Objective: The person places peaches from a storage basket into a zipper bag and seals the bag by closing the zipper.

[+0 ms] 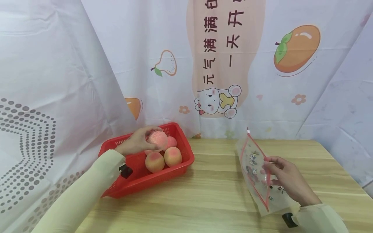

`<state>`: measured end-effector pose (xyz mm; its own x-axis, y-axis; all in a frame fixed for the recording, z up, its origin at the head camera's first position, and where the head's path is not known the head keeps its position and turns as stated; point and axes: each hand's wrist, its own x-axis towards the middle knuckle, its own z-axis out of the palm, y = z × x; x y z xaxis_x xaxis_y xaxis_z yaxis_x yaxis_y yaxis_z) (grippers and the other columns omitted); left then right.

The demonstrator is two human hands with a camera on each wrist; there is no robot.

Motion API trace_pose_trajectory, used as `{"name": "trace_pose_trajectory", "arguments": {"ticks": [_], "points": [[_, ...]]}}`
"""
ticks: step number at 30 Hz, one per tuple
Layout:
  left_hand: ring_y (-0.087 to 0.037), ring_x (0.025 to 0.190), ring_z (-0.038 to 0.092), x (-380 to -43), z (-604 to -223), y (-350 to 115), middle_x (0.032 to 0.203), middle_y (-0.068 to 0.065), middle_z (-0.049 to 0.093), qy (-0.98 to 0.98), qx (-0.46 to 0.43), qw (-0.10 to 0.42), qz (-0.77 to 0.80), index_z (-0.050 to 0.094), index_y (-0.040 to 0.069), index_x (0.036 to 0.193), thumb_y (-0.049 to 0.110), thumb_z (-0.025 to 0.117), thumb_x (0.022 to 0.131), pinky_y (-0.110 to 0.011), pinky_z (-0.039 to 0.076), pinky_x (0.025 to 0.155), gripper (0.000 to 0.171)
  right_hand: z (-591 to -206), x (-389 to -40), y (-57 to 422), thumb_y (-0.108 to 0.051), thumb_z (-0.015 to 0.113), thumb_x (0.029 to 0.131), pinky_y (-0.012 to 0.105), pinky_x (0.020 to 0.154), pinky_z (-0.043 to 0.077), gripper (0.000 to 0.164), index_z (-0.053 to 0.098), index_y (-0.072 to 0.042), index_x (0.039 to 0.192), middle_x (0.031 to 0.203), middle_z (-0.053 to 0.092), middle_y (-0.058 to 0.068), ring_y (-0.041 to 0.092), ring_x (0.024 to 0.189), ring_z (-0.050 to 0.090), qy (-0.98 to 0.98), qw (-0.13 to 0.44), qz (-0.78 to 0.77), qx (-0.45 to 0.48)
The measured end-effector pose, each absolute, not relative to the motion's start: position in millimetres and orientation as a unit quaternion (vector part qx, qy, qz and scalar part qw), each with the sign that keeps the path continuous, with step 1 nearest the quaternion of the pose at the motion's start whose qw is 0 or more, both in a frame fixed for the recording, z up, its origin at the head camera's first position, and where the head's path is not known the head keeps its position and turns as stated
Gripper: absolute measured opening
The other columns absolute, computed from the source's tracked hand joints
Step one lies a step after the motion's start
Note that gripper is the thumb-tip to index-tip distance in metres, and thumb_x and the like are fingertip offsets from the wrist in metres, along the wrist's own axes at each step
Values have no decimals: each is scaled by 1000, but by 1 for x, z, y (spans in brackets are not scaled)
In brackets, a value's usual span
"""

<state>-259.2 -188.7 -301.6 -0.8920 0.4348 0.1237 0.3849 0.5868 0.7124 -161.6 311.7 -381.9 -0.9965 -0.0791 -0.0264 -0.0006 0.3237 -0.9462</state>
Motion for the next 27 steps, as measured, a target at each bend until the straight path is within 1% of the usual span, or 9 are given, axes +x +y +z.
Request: {"name": "trace_pose_trajectory", "arguments": {"ticks": [3,5,8,13,16,18,22,27], "points": [[-24,122,51,-258,-299,-182,134,-2,57,893,227,32,387,56,16,137,16,82,81,-47,49,100,62,-381,-162,310,-19,54,104,35,68,60,19,59,-9,120,102,63,-8,7,87,62,805,31,-592,-30],[-24,124,50,-256,-297,-178,134,-2,56,892,233,32,386,56,16,137,15,82,82,-48,48,101,61,-381,-162,308,-19,55,104,35,68,60,18,59,-10,120,101,64,-8,7,87,63,803,32,-595,-31],[-22,124,49,-257,-296,-168,134,0,57,887,243,37,391,56,16,138,16,82,82,-46,50,99,61,-380,-162,305,-18,54,104,34,68,60,20,58,-6,120,100,63,-8,6,87,63,804,32,-594,-29],[-20,119,52,-260,-297,-150,131,4,56,874,257,55,409,55,17,138,17,83,81,-40,56,89,63,-377,-161,304,-15,53,105,33,67,59,25,54,3,123,100,61,-6,6,86,64,808,36,-588,-20],[-21,117,54,-261,-297,-140,130,3,56,867,264,56,419,56,17,137,16,83,80,-40,56,88,63,-376,-161,303,-16,53,105,33,67,59,26,53,4,122,99,61,-6,6,86,64,812,37,-582,-12],[-20,116,54,-261,-297,-133,129,3,57,866,264,55,422,56,18,137,16,84,79,-40,56,88,64,-376,-161,304,-16,52,105,33,67,59,23,54,2,120,98,62,-7,6,85,63,814,38,-579,-11],[-18,113,55,-260,-298,-120,126,5,58,867,269,51,416,57,19,134,17,85,78,-38,56,87,63,-376,-162,306,-16,53,105,32,66,59,13,58,-6,112,96,63,-7,6,84,64,810,36,-585,-11],[-18,114,54,-259,-300,-105,127,3,58,857,291,57,422,58,17,134,14,85,78,-35,56,86,62,-378,-164,308,-17,55,104,32,65,59,12,59,-7,108,95,63,-6,7,85,66,807,34,-589,-12]]}}
